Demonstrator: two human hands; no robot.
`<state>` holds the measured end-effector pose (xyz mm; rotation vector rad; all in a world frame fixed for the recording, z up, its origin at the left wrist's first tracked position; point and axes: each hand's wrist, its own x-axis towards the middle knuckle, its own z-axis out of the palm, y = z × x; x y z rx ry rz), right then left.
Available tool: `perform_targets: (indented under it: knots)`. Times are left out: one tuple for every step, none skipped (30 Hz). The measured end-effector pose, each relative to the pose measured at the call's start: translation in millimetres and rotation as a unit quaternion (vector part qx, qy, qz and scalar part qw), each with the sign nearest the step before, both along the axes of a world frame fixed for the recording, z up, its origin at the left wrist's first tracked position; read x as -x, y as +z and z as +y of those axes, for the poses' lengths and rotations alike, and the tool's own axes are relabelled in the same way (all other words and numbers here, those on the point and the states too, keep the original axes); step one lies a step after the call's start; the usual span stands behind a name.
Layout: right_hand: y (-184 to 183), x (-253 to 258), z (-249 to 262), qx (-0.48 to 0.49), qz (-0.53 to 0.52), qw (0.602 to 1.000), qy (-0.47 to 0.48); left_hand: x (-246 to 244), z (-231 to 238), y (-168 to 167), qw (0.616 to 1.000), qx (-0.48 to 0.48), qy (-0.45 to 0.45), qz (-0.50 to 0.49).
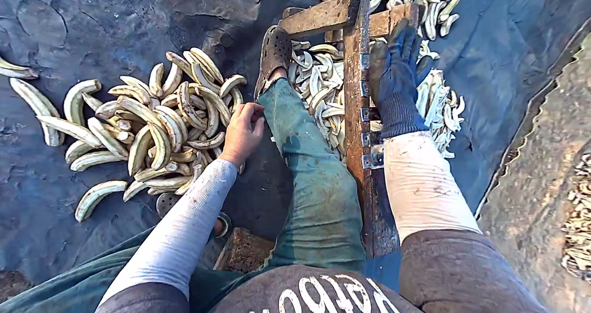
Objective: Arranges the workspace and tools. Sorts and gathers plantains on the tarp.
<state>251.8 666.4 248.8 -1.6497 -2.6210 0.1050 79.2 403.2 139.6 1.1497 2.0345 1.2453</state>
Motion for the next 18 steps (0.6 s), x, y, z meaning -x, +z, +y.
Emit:
perform_targets:
  knots:
    - [0,11,8,0.006,0.000,1.000,-0.001,7,0,-6,1.000,0.022,0.001,0.002]
    - [1,20,16,0.010,-0.002,1.000,-0.001,16,1,-12,0.999,0.050,0.003,0.006]
    - [1,28,25,0.016,-0.005,1.000,0.000,26,3,-16,0.996,0.088,0.003,0.011]
    - [2,33,33,0.019,-0.007,1.000,-0.004,36,5,-20,0.991,0.131,0.004,0.022]
    - [4,39,40,0.017,-0.003,1.000,-0.006,48,8,-23,0.984,0.171,0.008,0.042]
    - [6,45,47,0.012,0.001,1.000,-0.008,61,11,-25,0.975,0.210,0.013,0.067]
    - [5,49,55,0.007,0.003,1.000,-0.012,75,14,-28,0.965,0.243,0.023,0.096]
    - [3,52,60,0.003,0.010,1.000,-0.020,90,17,-31,0.953,0.273,0.030,0.125]
    - [2,54,63,0.002,0.016,1.000,-0.025,103,18,-33,0.943,0.300,0.028,0.145]
    - [3,56,66,0.008,0.014,1.000,-0.027,116,20,-35,0.931,0.327,0.010,0.163]
    - [4,57,69,0.014,0.003,0.999,-0.029,126,22,-36,0.917,0.352,-0.019,0.186]
    - [1,58,74,0.013,-0.010,0.999,-0.030,135,23,-38,0.904,0.368,-0.053,0.211]
    - [-4,58,82,0.004,-0.027,0.999,-0.031,140,23,-41,0.889,0.381,-0.089,0.240]
    - [-6,58,89,-0.001,-0.036,0.999,-0.029,144,24,-42,0.873,0.391,-0.119,0.266]
    - [-7,58,93,-0.011,-0.025,0.999,-0.018,145,25,-42,0.858,0.402,-0.140,0.287]
    - [-7,58,95,-0.024,0.007,1.000,-0.004,145,26,-41,0.844,0.415,-0.154,0.304]
    - [-8,59,95,-0.029,0.056,0.998,0.008,146,26,-39,0.836,0.419,-0.160,0.316]
    - [-8,59,95,-0.028,0.095,0.995,0.017,145,26,-38,0.833,0.420,-0.161,0.322]
